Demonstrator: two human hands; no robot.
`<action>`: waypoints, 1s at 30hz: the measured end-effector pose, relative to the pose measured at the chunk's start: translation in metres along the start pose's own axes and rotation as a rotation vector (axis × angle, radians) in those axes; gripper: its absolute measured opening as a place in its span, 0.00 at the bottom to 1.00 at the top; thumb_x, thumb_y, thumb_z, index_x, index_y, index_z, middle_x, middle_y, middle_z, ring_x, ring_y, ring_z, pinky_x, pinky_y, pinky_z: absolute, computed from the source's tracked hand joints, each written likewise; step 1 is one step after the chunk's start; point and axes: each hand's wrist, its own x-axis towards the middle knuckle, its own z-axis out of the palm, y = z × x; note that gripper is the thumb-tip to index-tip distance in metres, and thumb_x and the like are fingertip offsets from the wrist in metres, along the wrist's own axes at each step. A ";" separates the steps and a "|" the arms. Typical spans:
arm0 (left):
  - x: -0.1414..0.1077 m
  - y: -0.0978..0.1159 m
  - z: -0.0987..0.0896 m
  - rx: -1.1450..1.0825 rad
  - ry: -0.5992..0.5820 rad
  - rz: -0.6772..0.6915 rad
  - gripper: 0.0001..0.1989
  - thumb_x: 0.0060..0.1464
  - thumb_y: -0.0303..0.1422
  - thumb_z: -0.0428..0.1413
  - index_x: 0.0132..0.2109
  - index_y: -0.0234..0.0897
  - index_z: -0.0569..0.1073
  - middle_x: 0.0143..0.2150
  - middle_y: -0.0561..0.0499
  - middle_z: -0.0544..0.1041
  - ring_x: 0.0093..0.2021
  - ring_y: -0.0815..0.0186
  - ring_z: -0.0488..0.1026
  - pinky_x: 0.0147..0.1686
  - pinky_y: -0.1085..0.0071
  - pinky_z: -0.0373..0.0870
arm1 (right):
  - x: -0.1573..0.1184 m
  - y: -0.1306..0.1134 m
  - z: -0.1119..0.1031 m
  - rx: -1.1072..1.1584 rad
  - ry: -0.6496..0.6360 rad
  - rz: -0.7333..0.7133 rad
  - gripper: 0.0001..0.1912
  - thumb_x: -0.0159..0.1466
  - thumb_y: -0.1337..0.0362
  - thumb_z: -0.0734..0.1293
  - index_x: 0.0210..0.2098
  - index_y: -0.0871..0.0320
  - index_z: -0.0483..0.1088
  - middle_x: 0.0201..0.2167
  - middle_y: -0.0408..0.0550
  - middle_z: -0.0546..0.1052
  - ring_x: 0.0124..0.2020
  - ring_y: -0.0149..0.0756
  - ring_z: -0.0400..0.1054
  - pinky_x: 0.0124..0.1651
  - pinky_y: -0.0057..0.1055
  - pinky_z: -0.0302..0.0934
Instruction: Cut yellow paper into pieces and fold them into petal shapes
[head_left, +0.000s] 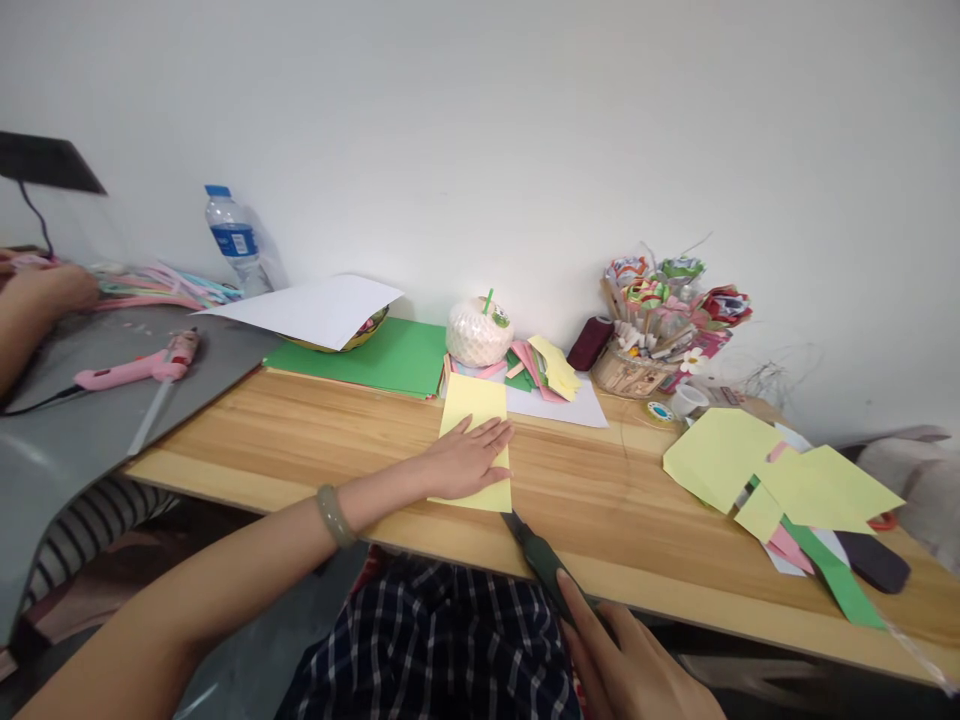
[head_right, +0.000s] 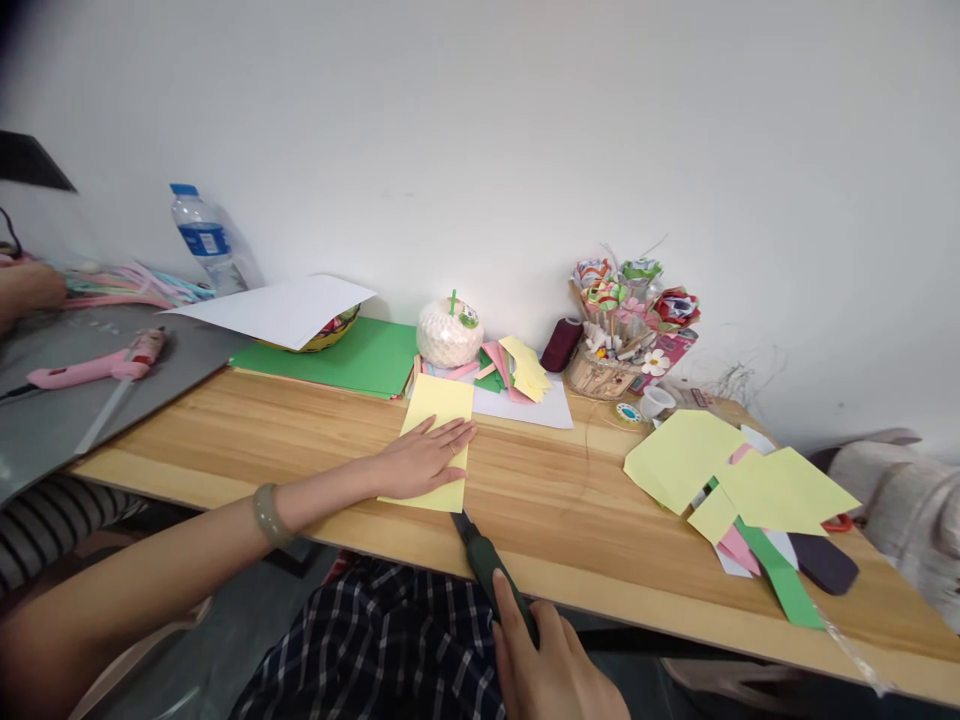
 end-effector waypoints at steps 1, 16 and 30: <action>0.000 0.000 0.000 0.000 0.001 -0.002 0.32 0.63 0.47 0.31 0.66 0.31 0.38 0.68 0.46 0.39 0.67 0.63 0.36 0.62 0.54 0.35 | 0.002 0.000 0.001 0.008 0.001 0.012 0.20 0.68 0.62 0.51 0.55 0.61 0.61 0.27 0.45 0.72 0.24 0.28 0.71 0.17 0.17 0.58; -0.001 0.001 -0.003 0.003 -0.004 0.004 0.31 0.63 0.46 0.29 0.66 0.32 0.38 0.68 0.45 0.39 0.67 0.64 0.36 0.62 0.56 0.35 | 0.031 0.009 0.009 -0.056 0.007 0.061 0.21 0.69 0.61 0.47 0.51 0.59 0.66 0.22 0.43 0.68 0.19 0.30 0.68 0.17 0.25 0.54; -0.002 0.002 -0.001 0.009 0.021 -0.008 0.32 0.63 0.42 0.33 0.64 0.20 0.43 0.67 0.36 0.36 0.67 0.58 0.33 0.63 0.64 0.37 | 0.052 0.016 0.026 -0.194 -0.055 0.085 0.17 0.65 0.62 0.57 0.52 0.55 0.66 0.23 0.42 0.70 0.19 0.29 0.68 0.15 0.24 0.44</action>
